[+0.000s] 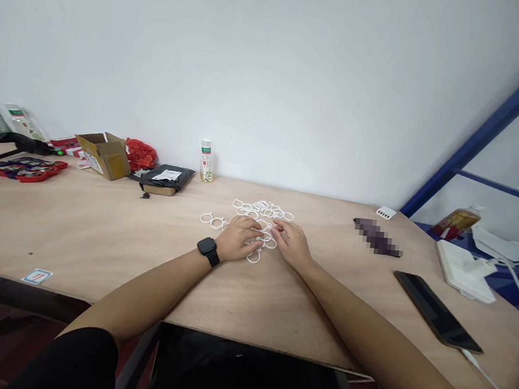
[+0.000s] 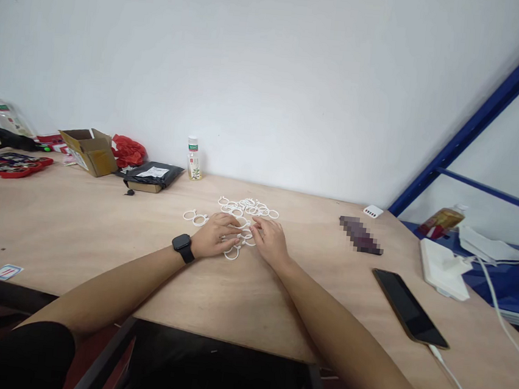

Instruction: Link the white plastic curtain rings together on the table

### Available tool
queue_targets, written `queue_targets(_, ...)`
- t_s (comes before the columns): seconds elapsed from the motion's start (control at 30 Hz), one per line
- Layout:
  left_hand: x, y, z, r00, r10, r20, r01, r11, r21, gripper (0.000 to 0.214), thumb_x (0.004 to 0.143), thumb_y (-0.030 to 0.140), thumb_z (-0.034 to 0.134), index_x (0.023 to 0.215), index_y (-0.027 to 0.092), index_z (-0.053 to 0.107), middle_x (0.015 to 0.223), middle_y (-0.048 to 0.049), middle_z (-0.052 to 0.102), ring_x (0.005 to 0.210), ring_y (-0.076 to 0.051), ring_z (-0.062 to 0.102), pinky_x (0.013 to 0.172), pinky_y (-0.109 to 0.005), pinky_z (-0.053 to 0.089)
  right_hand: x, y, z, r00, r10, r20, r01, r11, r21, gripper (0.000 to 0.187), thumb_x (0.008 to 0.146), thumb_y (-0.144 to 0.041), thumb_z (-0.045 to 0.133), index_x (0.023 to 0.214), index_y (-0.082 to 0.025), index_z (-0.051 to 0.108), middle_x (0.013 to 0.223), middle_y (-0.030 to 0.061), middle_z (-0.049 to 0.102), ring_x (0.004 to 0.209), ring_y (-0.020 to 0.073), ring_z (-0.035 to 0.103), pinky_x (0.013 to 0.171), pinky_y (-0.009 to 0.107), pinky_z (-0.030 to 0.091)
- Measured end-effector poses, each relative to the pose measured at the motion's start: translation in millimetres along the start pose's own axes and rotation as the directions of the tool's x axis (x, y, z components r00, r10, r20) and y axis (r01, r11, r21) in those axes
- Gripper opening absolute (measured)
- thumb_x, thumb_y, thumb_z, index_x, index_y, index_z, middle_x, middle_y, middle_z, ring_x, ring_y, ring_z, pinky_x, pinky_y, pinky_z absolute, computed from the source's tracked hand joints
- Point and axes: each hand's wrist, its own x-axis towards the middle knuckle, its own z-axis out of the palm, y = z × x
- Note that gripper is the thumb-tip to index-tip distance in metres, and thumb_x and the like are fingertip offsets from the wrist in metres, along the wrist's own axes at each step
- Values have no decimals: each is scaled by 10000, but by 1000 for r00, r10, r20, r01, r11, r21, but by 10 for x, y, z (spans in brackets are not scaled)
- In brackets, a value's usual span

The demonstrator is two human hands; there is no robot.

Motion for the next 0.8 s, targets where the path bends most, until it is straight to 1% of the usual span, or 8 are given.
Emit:
queue_targets(0.07,6,38,-13,999,38,-1,-38,999,-25,250,889,366,575,1049,235,716,1073,-74,672,1021,-220,583,941,-399,417,2,0,-5,1000,-7,5,7,1000,7,167,925,-297,544,998,-211,668,908,53,723,857,224,652,818,382,460)
queue_targets(0.17,15,59,-20,999,44,2,-44,998,-33,239,892,361,568,1033,237,716,1039,-73,680,999,-214,594,928,-393,428,6,-27,-15,1000,-26,0,26,999,20,149,921,-280,540,911,-217,675,851,45,718,821,218,648,798,371,461)
queue_targets(0.3,16,46,-6,1000,28,-3,-28,999,-35,201,905,336,546,901,229,715,957,-59,703,965,-200,609,920,-389,428,5,-96,-23,997,-70,-39,72,996,52,118,901,-257,562,870,-219,669,791,38,701,786,209,634,784,365,462)
queue_targets(0.4,3,42,26,998,-27,-59,25,999,-34,173,905,334,557,873,225,686,877,-30,716,910,-177,628,998,-413,382,-1,-157,-21,990,-133,-36,135,988,68,114,901,-252,563,855,-224,664,762,34,690,760,201,620,776,365,463)
queue_targets(0.5,-13,51,64,989,-99,-106,94,994,-48,161,893,350,588,962,227,665,811,-2,720,869,-160,643,1060,-435,328,-6,-212,-18,984,-176,-17,177,981,78,118,909,-250,554,862,-229,660,772,36,695,754,198,615,787,378,462)
queue_targets(0.6,-23,58,94,986,-135,-99,128,989,-66,180,894,355,588,1000,233,666,831,-7,732,886,-165,653,1061,-447,324,-6,-241,-16,979,-203,-9,203,975,91,122,915,-248,547,884,-233,664,784,34,703,744,191,617,809,388,461)
queue_targets(0.8,-25,45,109,981,-162,-109,150,982,-111,177,906,365,582,914,227,692,877,-25,739,861,-165,667,1052,-448,337,-11,-223,-11,975,-221,-8,221,971,87,123,920,-249,553,916,-235,675,793,36,705,760,187,625,780,370,462)
